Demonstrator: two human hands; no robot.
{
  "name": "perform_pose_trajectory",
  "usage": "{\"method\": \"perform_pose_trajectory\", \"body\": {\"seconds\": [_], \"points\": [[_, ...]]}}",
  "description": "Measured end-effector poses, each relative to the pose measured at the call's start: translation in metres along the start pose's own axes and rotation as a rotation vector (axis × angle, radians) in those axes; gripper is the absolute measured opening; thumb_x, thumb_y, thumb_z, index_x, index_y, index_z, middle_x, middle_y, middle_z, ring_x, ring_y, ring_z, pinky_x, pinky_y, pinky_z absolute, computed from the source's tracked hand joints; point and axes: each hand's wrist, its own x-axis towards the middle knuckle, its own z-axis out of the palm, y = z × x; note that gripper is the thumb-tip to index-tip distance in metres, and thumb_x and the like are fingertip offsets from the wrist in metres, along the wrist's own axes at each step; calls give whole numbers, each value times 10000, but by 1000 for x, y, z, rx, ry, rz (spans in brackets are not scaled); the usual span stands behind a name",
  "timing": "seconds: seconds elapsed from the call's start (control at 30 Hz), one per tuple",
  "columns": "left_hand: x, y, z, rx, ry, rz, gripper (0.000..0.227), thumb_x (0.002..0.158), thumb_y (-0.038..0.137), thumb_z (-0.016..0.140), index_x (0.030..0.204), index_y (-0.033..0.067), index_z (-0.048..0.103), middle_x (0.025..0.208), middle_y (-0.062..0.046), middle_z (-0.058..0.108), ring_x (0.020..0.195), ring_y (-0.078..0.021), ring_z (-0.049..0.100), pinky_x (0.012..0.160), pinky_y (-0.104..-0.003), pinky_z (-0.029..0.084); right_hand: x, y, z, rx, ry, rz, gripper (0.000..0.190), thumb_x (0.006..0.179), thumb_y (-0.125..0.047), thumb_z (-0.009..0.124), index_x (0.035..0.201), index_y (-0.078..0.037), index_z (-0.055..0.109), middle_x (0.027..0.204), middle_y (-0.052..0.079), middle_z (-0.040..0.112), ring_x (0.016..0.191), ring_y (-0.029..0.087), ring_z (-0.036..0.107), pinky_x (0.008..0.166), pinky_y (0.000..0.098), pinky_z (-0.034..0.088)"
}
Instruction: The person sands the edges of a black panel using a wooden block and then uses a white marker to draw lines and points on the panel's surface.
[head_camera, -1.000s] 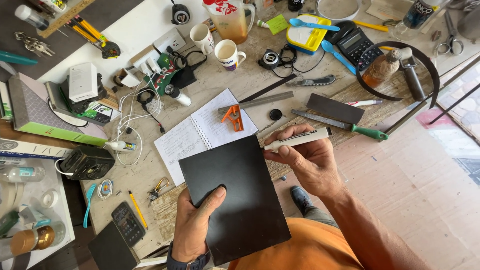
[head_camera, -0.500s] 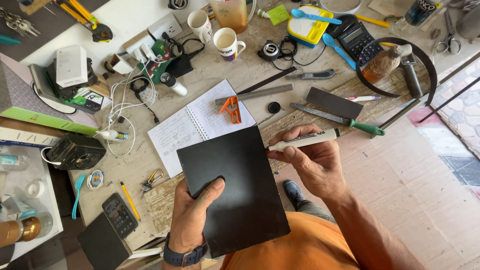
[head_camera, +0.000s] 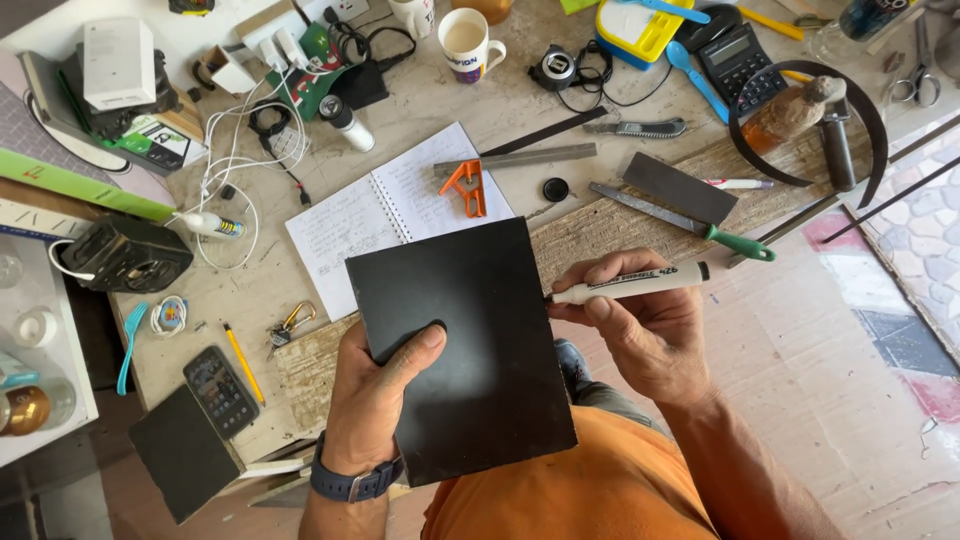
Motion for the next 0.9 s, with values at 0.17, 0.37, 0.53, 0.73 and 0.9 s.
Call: {"method": "perform_pose_trajectory", "body": {"seconds": [0.17, 0.37, 0.53, 0.73, 0.9], "points": [[1, 0, -4, 9, -4, 27, 355, 790, 259, 762, 1071, 41, 763, 1008, -39, 766, 973, -166, 683, 890, -325, 558, -5, 0, 1, -34, -26, -22, 229, 977, -114, 690, 1134, -23, 550, 1104, 299, 663, 1023, 355, 719, 909, 452, 683], [2, 2, -5, -32, 30, 11, 346, 782, 215, 776, 1071, 25, 753, 989, -41, 756, 939, -151, 668, 886, -318, 561, -6, -2, 3, -50, -18, -16, 246, 961, -129, 711, 1119, -9, 566, 1090, 289, 664, 1029, 347, 718, 888, 444, 692], [2, 2, -5, -45, 21, 33, 293, 795, 200, 782, 1033, 30, 761, 958, -31, 749, 917, -142, 657, 861, -312, 553, -2, -4, 6, -39, -24, -31, 232, 972, -122, 690, 1116, -7, 550, 1081, 301, 636, 1077, 365, 690, 929, 502, 682], [0, 7, -3, -43, 48, 15, 322, 784, 188, 784, 1063, 31, 755, 990, -40, 760, 952, -147, 666, 897, -322, 563, 0, -4, 7, -31, -27, -52, 237, 976, -120, 687, 1127, -6, 544, 1086, 309, 637, 1056, 365, 699, 923, 481, 683], [-1, 7, 0, -36, 41, 8, 327, 788, 191, 784, 1069, 28, 749, 972, -30, 741, 937, -135, 641, 884, -322, 562, 4, -4, 3, -49, -30, -71, 244, 984, -132, 682, 1142, -28, 527, 1099, 305, 642, 995, 350, 716, 924, 444, 675]]}}
